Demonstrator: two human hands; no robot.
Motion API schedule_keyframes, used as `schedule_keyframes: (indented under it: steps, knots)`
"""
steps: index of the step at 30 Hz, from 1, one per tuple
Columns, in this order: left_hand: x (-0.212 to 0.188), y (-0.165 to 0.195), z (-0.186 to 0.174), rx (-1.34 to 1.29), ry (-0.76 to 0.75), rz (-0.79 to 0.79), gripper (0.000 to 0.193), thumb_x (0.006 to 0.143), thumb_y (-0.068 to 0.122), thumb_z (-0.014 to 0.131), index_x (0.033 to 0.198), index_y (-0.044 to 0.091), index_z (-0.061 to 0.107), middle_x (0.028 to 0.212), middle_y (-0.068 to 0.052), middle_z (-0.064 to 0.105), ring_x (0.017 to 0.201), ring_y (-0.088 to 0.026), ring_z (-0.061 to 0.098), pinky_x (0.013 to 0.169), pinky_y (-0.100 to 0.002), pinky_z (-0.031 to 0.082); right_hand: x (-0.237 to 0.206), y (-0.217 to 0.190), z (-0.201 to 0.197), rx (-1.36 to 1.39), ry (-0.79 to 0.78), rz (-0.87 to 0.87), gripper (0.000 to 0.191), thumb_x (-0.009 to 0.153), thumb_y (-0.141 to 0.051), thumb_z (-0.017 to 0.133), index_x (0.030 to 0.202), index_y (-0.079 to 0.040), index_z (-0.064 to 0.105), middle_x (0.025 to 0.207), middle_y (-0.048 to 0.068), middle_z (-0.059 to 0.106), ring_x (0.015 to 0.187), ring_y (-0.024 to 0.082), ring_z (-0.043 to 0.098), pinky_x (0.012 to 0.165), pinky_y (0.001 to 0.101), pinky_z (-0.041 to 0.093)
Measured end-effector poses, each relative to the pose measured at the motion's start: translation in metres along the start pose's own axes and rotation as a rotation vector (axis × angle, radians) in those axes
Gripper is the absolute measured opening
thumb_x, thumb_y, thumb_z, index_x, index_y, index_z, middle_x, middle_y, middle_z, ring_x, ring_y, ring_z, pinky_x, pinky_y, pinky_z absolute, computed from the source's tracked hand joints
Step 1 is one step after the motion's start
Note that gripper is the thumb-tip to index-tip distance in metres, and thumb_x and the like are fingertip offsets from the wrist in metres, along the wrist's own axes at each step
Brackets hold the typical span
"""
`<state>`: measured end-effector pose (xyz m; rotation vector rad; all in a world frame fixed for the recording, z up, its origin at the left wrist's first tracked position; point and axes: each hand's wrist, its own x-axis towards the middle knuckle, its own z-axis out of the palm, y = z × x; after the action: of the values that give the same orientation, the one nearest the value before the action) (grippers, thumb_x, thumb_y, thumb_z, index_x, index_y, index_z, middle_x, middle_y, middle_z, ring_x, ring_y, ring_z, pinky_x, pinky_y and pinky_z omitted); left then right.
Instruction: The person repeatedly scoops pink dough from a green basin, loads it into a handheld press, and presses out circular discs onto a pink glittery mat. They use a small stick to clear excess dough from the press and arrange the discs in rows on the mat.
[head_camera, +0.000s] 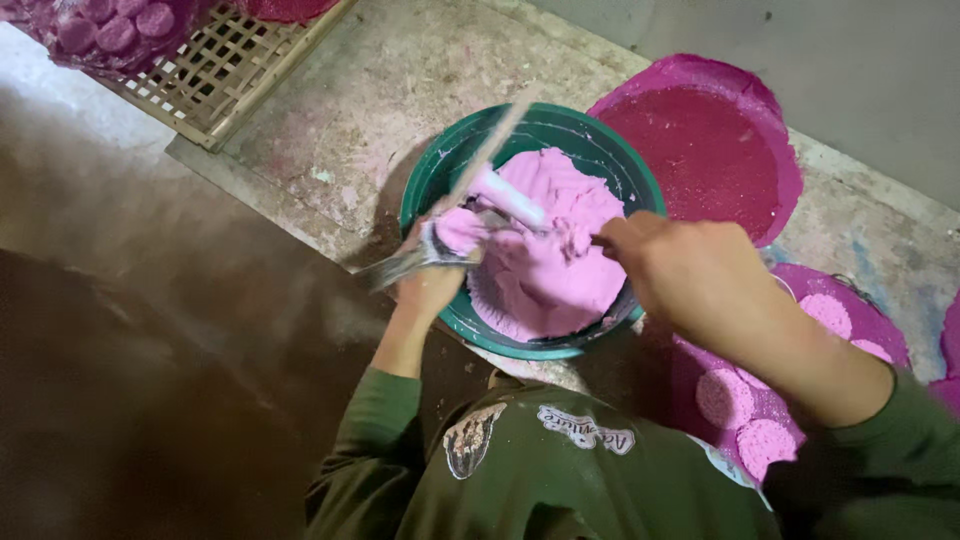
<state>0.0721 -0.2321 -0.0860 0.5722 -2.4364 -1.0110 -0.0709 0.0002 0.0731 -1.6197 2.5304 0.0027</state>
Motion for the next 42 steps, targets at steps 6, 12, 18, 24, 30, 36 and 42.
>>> schedule_keyframes:
  steps: [6,12,18,24,30,36,42]
  knots:
    - [0.010,-0.003,0.010,0.204,0.407,0.327,0.055,0.091,0.028,0.073,0.140,0.007,0.060,0.154,-0.014,0.050,0.130,-0.040,0.059,0.109,-0.049,0.050,0.051,-0.028,0.092,0.791,0.346,-0.094,0.044,0.093,0.005,0.056,0.136,0.002,0.057,0.111,0.025,0.074,0.097,0.030,0.076,0.084,0.0381,0.059]
    - [0.020,-0.015,-0.005,0.342,0.278,0.064,0.057,0.088,0.034,0.076,0.138,0.010,0.062,0.161,-0.013,0.042,0.129,-0.042,0.054,0.103,-0.053,0.050,0.016,-0.017,0.161,0.859,0.230,-0.242,0.042,0.098,-0.001,0.059,0.139,0.002,0.059,0.110,0.026,0.076,0.091,0.026,0.076,0.083,0.0386,0.059]
    - [0.019,-0.003,0.006,0.386,0.274,0.147,0.053,0.078,0.038,0.081,0.124,0.015,0.068,0.166,-0.021,0.019,0.132,-0.052,0.044,0.097,-0.056,0.048,0.040,0.015,0.150,0.913,0.049,0.254,0.040,0.103,-0.009,0.058,0.143,-0.004,0.061,0.083,0.031,0.068,0.067,0.027,0.059,0.065,0.0410,0.050]
    - [0.026,-0.012,0.001,0.466,0.213,0.119,0.051,0.090,0.029,0.070,0.137,0.013,0.060,0.167,-0.017,0.028,0.132,-0.041,0.051,0.099,-0.051,0.053,0.030,-0.018,0.167,0.884,0.268,-0.156,0.038,0.098,-0.004,0.060,0.136,0.003,0.060,0.102,0.025,0.074,0.082,0.019,0.072,0.076,0.0337,0.056]
    - [0.030,-0.032,-0.021,0.513,0.021,0.183,0.069,0.099,0.031,0.065,0.160,0.013,0.038,0.110,-0.013,0.056,0.101,-0.032,0.063,0.080,-0.047,0.057,0.033,0.022,0.111,0.658,0.018,0.116,0.036,0.099,-0.012,0.062,0.134,-0.009,0.067,0.070,0.026,0.064,0.058,0.025,0.055,0.060,0.0409,0.048]
    - [0.043,-0.048,-0.034,0.710,-0.105,0.250,0.061,0.103,0.018,0.061,0.161,0.014,0.040,0.101,-0.011,0.060,0.084,-0.026,0.064,0.066,-0.041,0.057,0.034,0.045,0.069,0.639,-0.057,-0.228,0.028,0.098,-0.014,0.058,0.123,-0.009,0.069,0.075,0.018,0.067,0.056,0.020,0.056,0.058,0.0376,0.050]
    - [0.013,-0.058,-0.025,-0.477,0.111,-0.125,0.027,0.087,0.014,0.069,0.113,0.006,0.065,0.100,-0.005,0.067,0.085,-0.019,0.065,0.070,-0.039,0.057,0.033,0.010,0.121,0.862,-0.373,-0.201,0.052,0.098,-0.012,0.052,0.150,-0.014,0.054,0.107,0.015,0.075,0.088,0.026,0.067,0.084,0.0396,0.054]
